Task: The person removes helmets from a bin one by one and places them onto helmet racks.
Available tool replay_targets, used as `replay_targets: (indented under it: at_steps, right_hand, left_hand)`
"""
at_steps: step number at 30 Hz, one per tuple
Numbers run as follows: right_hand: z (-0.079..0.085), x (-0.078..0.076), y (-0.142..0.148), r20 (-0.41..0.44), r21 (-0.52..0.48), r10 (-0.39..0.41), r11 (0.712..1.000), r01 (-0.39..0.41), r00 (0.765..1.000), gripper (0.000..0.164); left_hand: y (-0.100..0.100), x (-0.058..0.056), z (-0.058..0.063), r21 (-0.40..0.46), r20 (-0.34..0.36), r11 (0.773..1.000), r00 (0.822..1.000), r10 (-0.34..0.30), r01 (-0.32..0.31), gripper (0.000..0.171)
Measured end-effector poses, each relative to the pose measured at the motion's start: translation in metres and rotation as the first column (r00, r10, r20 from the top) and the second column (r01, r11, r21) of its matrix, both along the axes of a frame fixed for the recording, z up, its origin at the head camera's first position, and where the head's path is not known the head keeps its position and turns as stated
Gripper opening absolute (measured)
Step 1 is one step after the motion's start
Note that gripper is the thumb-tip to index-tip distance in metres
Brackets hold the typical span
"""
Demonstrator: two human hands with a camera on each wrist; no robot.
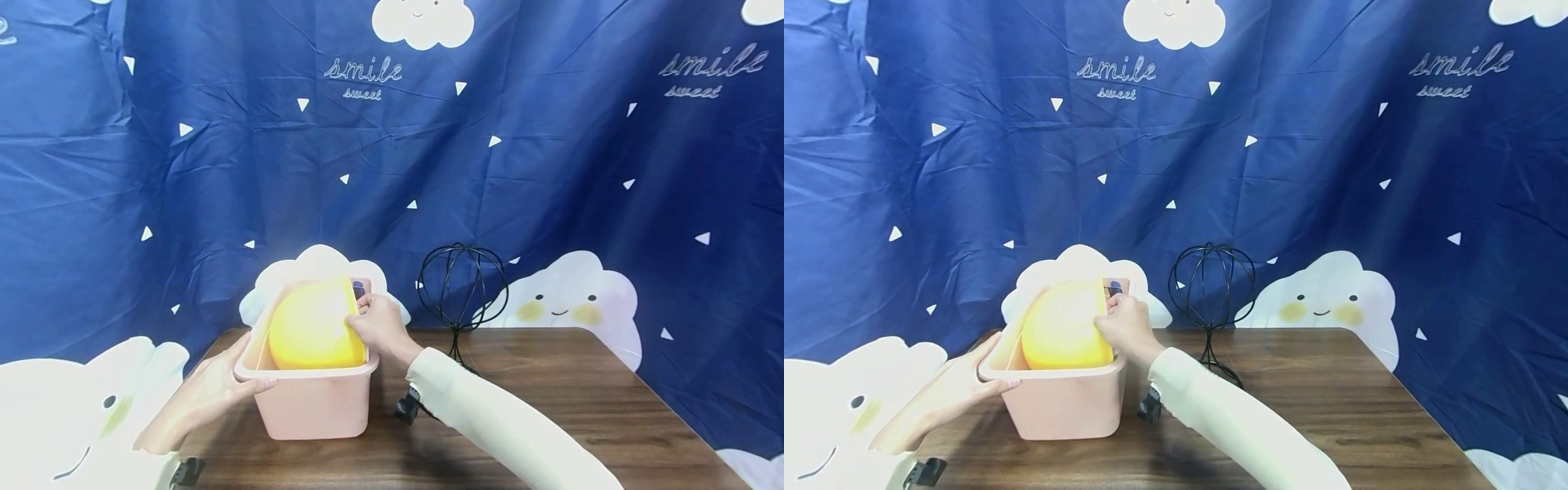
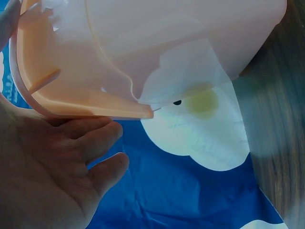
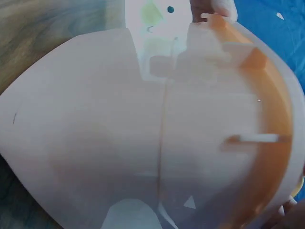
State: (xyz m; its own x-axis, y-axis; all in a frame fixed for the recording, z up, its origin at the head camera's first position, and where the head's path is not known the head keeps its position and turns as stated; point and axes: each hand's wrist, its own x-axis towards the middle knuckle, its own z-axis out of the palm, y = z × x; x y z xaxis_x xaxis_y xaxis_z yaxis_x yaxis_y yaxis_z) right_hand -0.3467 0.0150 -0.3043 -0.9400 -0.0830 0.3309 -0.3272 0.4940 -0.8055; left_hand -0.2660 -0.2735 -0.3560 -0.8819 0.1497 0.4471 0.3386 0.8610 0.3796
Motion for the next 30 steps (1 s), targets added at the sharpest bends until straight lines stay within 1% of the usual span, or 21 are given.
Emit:
replay_targets:
  at_steps: [3,8,10,12,15,17,21,23,27,30]
  right_hand:
    - [0.004,0.001,0.003,0.019,-0.052,-0.018,0.998,0.019,1.0,0.009]
    - [0.011,0.004,0.007,0.018,-0.118,-0.053,0.992,0.055,0.998,0.013]
    - [0.014,0.004,0.008,0.018,-0.166,-0.052,0.985,0.055,0.998,0.014]
    - [0.018,0.005,0.008,0.025,-0.241,-0.042,0.969,0.047,0.999,0.016]
    - [0.023,0.007,0.008,0.048,-0.361,-0.025,0.932,0.04,0.999,0.019]
    - [0.027,0.007,0.008,0.053,-0.433,-0.016,0.901,0.038,0.998,0.02]
    - [0.034,0.008,0.009,0.043,-0.54,-0.009,0.841,0.031,0.999,0.018]
    - [0.037,0.008,0.011,0.03,-0.583,-0.008,0.812,0.024,1.0,0.015]
    - [0.045,0.007,0.015,0.011,-0.643,-0.027,0.765,0.028,1.0,0.012]
    - [0.052,0.005,0.02,-0.005,-0.694,-0.025,0.719,0.014,1.0,0.01]
  left_hand:
    - [0.0,0.0,0.001,0.002,0.005,1.0,1.0,0.002,-0.002,0.089]
    - [0.0,0.0,0.002,0.004,0.016,1.0,1.0,0.008,-0.008,0.092]
    - [0.0,0.0,0.002,0.004,0.019,1.0,1.0,0.01,-0.01,0.094]
    - [0.0,0.0,0.002,0.001,0.022,1.0,1.0,0.011,-0.011,0.096]
    - [0.0,0.0,0.002,-0.007,0.031,1.0,0.999,0.018,-0.018,0.097]
    - [0.0,0.0,0.003,-0.011,0.037,1.0,0.999,0.019,-0.019,0.098]
    - [0.0,0.001,0.004,-0.009,0.04,1.0,0.999,0.02,-0.02,0.098]
    - [0.0,0.0,0.002,-0.01,0.034,1.0,0.999,0.022,-0.022,0.098]
    - [-0.001,-0.001,-0.001,-0.016,0.014,1.0,1.0,0.017,-0.017,0.098]
    - [-0.002,0.0,0.001,-0.017,0.009,1.0,1.0,0.012,-0.011,0.098]
